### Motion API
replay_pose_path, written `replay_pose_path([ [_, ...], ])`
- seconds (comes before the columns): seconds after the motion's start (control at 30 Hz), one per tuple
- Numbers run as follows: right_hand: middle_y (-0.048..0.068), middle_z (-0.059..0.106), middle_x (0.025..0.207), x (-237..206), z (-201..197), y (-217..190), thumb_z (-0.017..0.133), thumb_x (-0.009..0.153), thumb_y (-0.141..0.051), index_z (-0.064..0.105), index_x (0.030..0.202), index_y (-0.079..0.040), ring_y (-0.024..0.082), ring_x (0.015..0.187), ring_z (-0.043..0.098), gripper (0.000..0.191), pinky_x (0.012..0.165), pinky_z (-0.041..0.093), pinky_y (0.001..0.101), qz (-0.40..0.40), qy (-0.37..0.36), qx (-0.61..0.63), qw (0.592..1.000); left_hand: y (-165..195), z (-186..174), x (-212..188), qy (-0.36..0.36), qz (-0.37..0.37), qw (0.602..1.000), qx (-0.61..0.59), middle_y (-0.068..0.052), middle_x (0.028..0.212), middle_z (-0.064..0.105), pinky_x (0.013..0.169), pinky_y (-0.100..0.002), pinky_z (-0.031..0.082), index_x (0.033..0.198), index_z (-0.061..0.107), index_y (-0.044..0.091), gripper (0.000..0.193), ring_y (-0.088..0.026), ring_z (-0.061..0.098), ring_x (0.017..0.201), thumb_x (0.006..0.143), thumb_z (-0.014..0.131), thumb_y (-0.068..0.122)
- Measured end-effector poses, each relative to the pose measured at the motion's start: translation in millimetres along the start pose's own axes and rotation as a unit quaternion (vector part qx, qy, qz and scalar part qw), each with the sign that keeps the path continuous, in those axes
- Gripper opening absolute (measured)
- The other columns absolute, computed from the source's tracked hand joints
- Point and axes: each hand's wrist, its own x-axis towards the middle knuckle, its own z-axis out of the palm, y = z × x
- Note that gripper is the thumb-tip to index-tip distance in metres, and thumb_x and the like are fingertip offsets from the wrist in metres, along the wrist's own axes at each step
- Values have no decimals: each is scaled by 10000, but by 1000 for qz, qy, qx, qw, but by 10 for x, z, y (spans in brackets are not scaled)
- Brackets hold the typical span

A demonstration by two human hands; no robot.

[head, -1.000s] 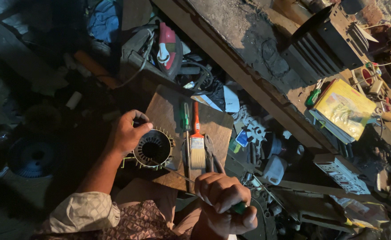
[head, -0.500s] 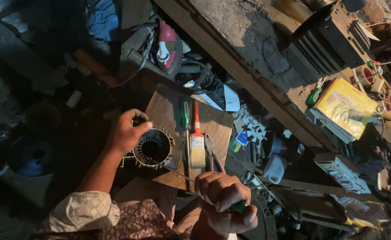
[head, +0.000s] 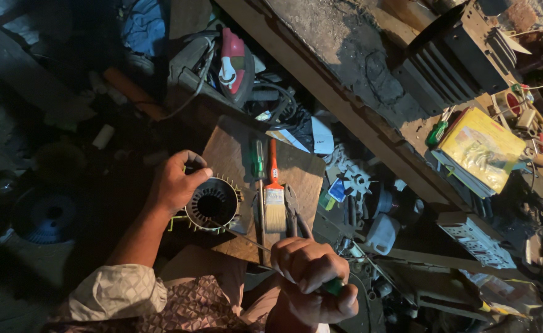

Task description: The person uses a screwdriver to adjust or remove parts from a cylindrical motor component while seated on the floor. They repeatedly probe the interior slots and rotate the component to access different areas.

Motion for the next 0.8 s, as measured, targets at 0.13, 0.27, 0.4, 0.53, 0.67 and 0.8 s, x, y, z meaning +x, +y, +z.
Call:
replay_pose_path([
  [0.13, 27, 340, 502, -5, -3, 6, 444, 1049, -513, 466, 670, -66, 160, 393, 268, 587, 436, 266, 363, -1, 1, 3, 1000, -3, 2, 2, 1, 14, 1000, -8, -84, 836, 743, 722, -307, 558, 918, 707, 19, 239, -156, 699, 776, 795, 735, 223],
  [0.27, 28, 344, 495, -9, -4, 11, 442, 1048, -515, 468, 667, -64, 162, 388, 267, 591, 432, 269, 364, 0, 1, -1, 1000, 6, 0, -2, -1, -11, 1000, -9, -83, 819, 742, 700, -308, 568, 916, 704, 26, 242, -156, 703, 749, 789, 734, 229],
  [0.4, 29, 342, 499, -13, -10, 16, 437, 1053, -521, 472, 672, -65, 164, 392, 266, 595, 433, 274, 366, -2, 4, -4, 1000, 7, -6, -4, 2, 15, 1000, -6, -75, 818, 745, 709, -300, 557, 908, 712, 23, 232, -150, 699, 756, 794, 739, 223],
  [0.53, 29, 343, 491, -11, -22, 25, 436, 1044, -517, 475, 669, -65, 164, 383, 267, 589, 426, 273, 364, -11, 1, -2, 1000, 0, -4, 1, -5, 10, 1000, -24, -69, 814, 737, 693, -297, 557, 909, 704, 19, 223, -149, 688, 740, 799, 738, 210],
  [0.67, 24, 343, 503, -20, -13, 25, 433, 1056, -517, 461, 675, -70, 158, 398, 264, 588, 433, 272, 360, -11, 7, -4, 1000, 11, 10, 4, 2, 19, 1000, -6, -64, 802, 736, 698, -294, 546, 875, 712, 20, 203, -138, 681, 737, 801, 745, 206],
  [0.8, 26, 345, 503, -19, -4, 34, 435, 1053, -515, 458, 671, -67, 157, 396, 267, 589, 430, 272, 359, -17, 6, 1, 1000, 37, 7, -4, 8, 13, 1000, -4, -66, 782, 729, 682, -304, 535, 849, 710, 22, 206, -132, 666, 720, 799, 748, 218],
])
